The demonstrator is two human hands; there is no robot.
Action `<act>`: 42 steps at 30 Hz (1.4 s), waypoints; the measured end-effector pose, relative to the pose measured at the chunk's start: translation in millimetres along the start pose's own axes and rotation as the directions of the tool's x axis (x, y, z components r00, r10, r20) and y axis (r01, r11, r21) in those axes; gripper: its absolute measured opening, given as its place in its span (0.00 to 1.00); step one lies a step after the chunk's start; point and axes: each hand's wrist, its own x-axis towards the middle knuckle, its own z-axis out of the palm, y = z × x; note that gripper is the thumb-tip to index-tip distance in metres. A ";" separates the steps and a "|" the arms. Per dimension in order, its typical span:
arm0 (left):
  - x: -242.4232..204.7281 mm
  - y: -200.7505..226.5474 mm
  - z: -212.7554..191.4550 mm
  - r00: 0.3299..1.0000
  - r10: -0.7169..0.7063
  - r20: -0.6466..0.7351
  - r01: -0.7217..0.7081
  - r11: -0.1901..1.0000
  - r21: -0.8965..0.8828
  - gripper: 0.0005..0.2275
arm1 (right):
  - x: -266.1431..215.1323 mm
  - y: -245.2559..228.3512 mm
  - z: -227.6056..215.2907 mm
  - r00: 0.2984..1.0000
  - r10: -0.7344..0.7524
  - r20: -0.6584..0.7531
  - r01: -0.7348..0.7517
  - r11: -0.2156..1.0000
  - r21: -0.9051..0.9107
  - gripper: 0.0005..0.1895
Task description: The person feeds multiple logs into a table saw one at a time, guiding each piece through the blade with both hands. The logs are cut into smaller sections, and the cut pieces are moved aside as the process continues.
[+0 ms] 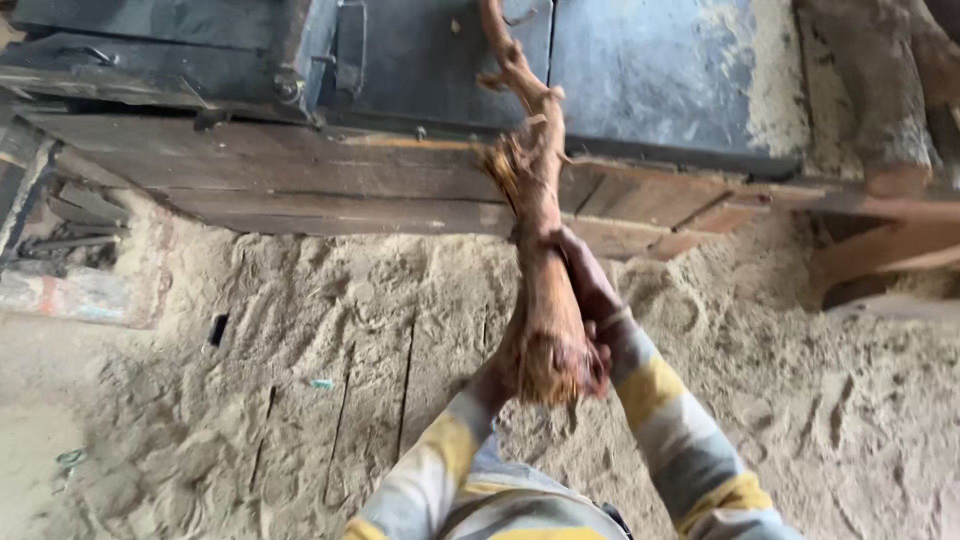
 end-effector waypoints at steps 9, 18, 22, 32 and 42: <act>16.6 -25.9 12.9 0.983 0.149 -0.103 -0.095 0.907 0.410 0.31 | 0.5 1.7 -40.5 0.944 0.098 -0.314 -0.188 0.944 -0.270 0.37; 97.6 -19.6 58.9 0.981 0.045 -0.187 -0.015 0.987 0.157 0.19 | 38.3 -61.3 -89.2 0.958 0.119 -0.260 -0.220 0.890 -0.400 0.37; 129.2 5.9 78.8 0.960 0.019 -0.281 0.112 0.889 0.443 0.16 | 66.3 -83.9 -105.8 0.920 0.274 -0.282 -0.352 0.892 -0.283 0.34; 163.8 39.7 83.8 0.939 0.007 -0.344 0.153 0.887 0.436 0.17 | 110.9 -82.3 -134.2 0.943 0.267 -0.197 -0.306 0.929 -0.209 0.29; 230.3 96.7 52.8 0.900 0.134 -0.414 0.157 0.786 0.597 0.29 | 197.1 -92.7 -139.1 0.949 0.241 -0.204 -0.281 0.940 -0.196 0.30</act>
